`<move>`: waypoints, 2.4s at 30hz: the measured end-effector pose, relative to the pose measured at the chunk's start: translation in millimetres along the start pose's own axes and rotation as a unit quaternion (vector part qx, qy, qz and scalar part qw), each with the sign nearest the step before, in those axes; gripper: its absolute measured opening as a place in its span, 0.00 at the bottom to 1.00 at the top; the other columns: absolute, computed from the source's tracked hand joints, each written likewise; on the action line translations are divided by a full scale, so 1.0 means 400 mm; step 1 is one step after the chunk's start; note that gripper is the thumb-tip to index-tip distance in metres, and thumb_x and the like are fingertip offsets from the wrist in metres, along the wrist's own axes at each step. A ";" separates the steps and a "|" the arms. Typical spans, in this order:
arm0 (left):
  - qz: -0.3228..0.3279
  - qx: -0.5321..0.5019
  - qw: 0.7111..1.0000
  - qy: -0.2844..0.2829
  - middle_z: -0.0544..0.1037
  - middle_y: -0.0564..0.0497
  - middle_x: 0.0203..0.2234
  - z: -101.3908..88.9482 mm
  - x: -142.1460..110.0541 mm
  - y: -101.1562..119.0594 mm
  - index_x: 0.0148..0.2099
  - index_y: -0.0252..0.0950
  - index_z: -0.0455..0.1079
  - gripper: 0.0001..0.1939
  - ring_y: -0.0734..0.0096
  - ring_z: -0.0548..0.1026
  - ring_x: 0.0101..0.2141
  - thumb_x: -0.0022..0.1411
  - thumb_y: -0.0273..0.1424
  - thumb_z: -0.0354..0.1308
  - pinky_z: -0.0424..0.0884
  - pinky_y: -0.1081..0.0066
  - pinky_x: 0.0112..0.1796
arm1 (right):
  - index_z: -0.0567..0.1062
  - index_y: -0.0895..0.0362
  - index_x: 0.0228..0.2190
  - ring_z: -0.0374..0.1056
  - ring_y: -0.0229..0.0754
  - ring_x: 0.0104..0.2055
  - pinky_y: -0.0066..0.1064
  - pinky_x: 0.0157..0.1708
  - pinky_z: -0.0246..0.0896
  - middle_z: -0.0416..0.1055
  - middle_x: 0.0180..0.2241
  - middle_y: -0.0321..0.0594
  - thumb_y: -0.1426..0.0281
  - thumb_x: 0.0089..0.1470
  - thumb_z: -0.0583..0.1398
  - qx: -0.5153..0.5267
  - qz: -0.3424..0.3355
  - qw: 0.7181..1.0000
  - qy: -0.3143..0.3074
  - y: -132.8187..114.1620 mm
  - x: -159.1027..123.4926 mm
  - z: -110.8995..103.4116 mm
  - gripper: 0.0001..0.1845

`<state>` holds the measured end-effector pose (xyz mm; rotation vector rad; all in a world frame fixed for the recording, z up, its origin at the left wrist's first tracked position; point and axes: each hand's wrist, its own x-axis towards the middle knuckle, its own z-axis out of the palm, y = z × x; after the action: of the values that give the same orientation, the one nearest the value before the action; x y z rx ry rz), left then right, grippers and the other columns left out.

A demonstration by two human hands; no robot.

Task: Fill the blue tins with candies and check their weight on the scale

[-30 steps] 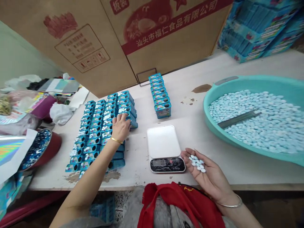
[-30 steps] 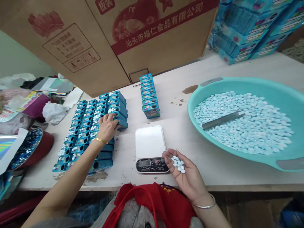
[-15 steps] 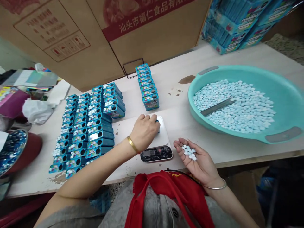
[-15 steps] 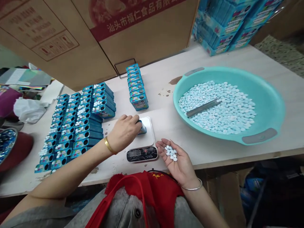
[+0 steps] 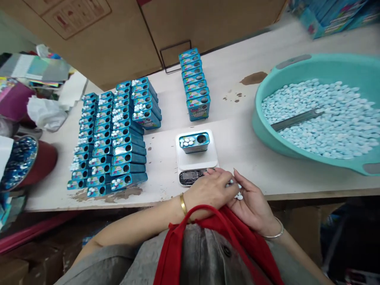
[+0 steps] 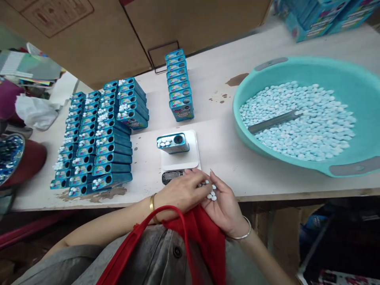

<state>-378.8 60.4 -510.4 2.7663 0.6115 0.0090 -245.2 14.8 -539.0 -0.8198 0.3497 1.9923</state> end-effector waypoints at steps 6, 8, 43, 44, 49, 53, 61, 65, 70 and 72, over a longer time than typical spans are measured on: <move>0.004 -0.051 0.998 0.028 0.69 0.48 0.38 0.052 0.011 0.020 0.41 0.38 0.67 0.09 0.69 0.68 0.32 0.67 0.31 0.46 0.62 0.69 0.28 | 0.73 0.59 0.44 0.69 0.40 0.53 0.33 0.52 0.66 0.74 0.48 0.45 0.72 0.58 0.51 -0.006 -0.006 0.999 0.043 0.014 -0.031 -0.025 0.16; 0.000 -0.051 0.998 0.031 0.69 0.48 0.37 0.057 0.010 0.026 0.40 0.38 0.67 0.09 0.69 0.67 0.32 0.67 0.31 0.46 0.62 0.69 0.28 | 0.73 0.60 0.44 0.69 0.39 0.52 0.32 0.52 0.66 0.74 0.48 0.45 0.73 0.58 0.51 -0.003 -0.006 0.998 0.055 0.018 -0.038 -0.025 0.16; -0.135 0.065 0.979 0.137 0.74 0.48 0.35 -0.163 -0.048 -0.250 0.38 0.36 0.70 0.11 0.68 0.68 0.36 0.68 0.32 0.47 0.54 0.66 0.34 | 0.75 0.66 0.41 0.70 0.46 0.52 0.33 0.54 0.66 0.76 0.44 0.54 0.73 0.59 0.53 -0.002 -0.011 1.000 -0.007 0.011 0.034 0.043 0.14; -0.131 0.065 0.980 0.136 0.74 0.48 0.35 -0.162 -0.039 -0.250 0.38 0.36 0.69 0.11 0.69 0.68 0.35 0.68 0.32 0.47 0.53 0.66 0.34 | 0.75 0.66 0.41 0.70 0.46 0.52 0.33 0.54 0.65 0.76 0.45 0.54 0.72 0.58 0.54 -0.002 -0.011 1.000 -0.009 0.010 0.035 0.043 0.14; -0.126 0.031 0.978 0.161 0.74 0.50 0.35 -0.158 -0.003 -0.247 0.38 0.35 0.68 0.10 0.69 0.69 0.36 0.68 0.30 0.46 0.55 0.66 0.35 | 0.75 0.66 0.41 0.70 0.46 0.52 0.33 0.53 0.65 0.75 0.45 0.54 0.72 0.58 0.54 0.002 -0.011 1.000 -0.018 0.003 0.041 0.043 0.14; -0.118 -0.015 0.971 0.206 0.74 0.49 0.36 -0.154 -0.005 -0.200 0.40 0.35 0.67 0.08 0.70 0.70 0.38 0.68 0.30 0.47 0.57 0.66 0.38 | 0.75 0.65 0.41 0.71 0.46 0.50 0.33 0.50 0.68 0.76 0.44 0.53 0.70 0.58 0.54 0.013 -0.003 1.000 -0.023 0.000 0.048 0.057 0.14; -0.130 0.037 0.983 0.127 0.67 0.40 0.54 -0.149 -0.040 -0.212 0.60 0.38 0.59 0.30 0.55 0.64 0.51 0.60 0.47 0.55 0.58 0.59 0.47 | 0.77 0.65 0.35 0.76 0.40 0.38 0.28 0.40 0.72 0.78 0.34 0.47 0.74 0.57 0.56 0.042 -0.022 0.999 -0.004 0.004 0.065 0.091 0.10; -0.161 0.086 0.980 0.078 0.74 0.46 0.42 -0.182 -0.013 -0.296 0.55 0.38 0.63 0.21 0.61 0.70 0.41 0.64 0.43 0.51 0.58 0.62 0.41 | 0.77 0.66 0.34 0.76 0.41 0.38 0.26 0.38 0.72 0.78 0.34 0.50 0.75 0.55 0.58 0.032 -0.045 0.998 0.038 -0.022 0.071 0.077 0.09; -0.177 0.118 0.967 0.141 0.73 0.47 0.40 -0.191 0.075 -0.360 0.50 0.37 0.65 0.16 0.62 0.70 0.40 0.64 0.40 0.53 0.58 0.64 0.39 | 0.77 0.63 0.34 0.72 0.33 0.28 0.19 0.26 0.69 0.77 0.30 0.42 0.74 0.51 0.62 0.034 -0.117 0.991 0.054 -0.073 0.095 0.034 0.07; -0.177 0.115 0.964 0.160 0.73 0.46 0.42 -0.174 0.111 -0.385 0.51 0.37 0.65 0.17 0.61 0.69 0.42 0.63 0.39 0.54 0.58 0.63 0.40 | 0.77 0.62 0.34 0.69 0.31 0.26 0.18 0.22 0.65 0.75 0.27 0.40 0.74 0.49 0.63 0.025 -0.136 0.989 0.047 -0.096 0.109 0.017 0.08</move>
<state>-406.7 232.1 -492.8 2.8521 1.2588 0.3302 -231.2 67.5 -560.3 -0.8826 0.3219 1.6891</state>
